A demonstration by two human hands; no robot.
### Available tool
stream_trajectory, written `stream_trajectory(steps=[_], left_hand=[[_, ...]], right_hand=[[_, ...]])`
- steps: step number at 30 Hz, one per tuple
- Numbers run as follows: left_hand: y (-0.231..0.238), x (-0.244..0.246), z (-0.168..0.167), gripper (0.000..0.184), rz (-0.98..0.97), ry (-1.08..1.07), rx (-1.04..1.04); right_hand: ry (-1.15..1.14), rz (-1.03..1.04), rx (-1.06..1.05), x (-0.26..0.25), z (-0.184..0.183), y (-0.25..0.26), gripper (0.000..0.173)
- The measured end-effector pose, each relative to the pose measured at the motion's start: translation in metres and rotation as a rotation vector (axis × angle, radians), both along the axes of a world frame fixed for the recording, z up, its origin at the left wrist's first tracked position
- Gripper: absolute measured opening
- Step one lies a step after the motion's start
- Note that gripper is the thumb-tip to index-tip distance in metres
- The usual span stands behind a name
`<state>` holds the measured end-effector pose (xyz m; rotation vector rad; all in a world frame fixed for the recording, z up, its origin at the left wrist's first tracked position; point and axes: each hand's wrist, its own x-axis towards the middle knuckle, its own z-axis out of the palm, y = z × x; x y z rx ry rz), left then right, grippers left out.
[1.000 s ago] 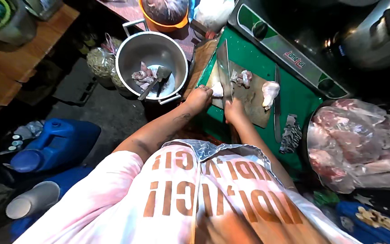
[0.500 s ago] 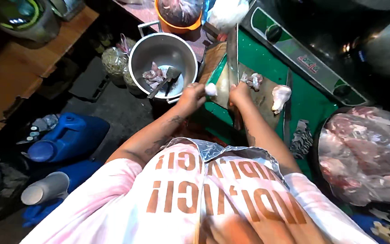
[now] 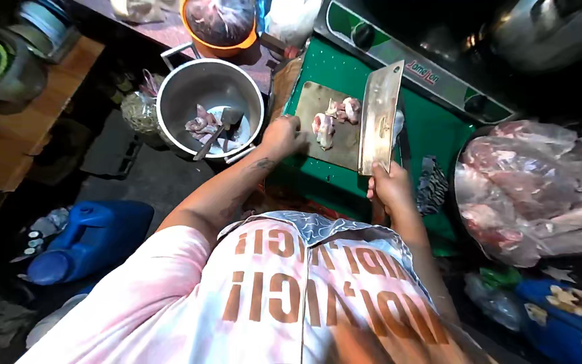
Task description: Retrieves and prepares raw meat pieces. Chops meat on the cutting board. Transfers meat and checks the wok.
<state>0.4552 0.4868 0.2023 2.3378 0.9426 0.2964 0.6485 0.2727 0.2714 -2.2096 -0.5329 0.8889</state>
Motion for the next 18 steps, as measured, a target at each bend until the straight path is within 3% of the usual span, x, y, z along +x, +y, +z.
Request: stream_trajectory(steps=[3,5,10,16,18], left_hand=[[-0.01,0.054,0.008,0.071,0.032,0.158,-0.108],[-0.014,0.077,0.004,0.079,0.066,0.185,-0.11],[-0.012,0.091,-0.004,0.062,0.079,0.06,-0.133],[0.01,0.065,-0.01,0.039,0.0,-0.309,-0.315],[0.012,0.05,-0.013,0.03,-0.061,-0.269,-0.2]], right_hand=[[0.035,-0.056,0.027,0.0,-0.006,-0.019,0.027],[0.065,-0.082,0.049,-0.002,-0.01,-0.028,0.026],[0.086,-0.071,0.045,-0.003,-0.02,-0.038,0.026],[0.093,-0.014,0.084,-0.007,-0.02,-0.036,0.024],[0.09,0.018,0.078,-0.013,-0.019,-0.03,0.024]])
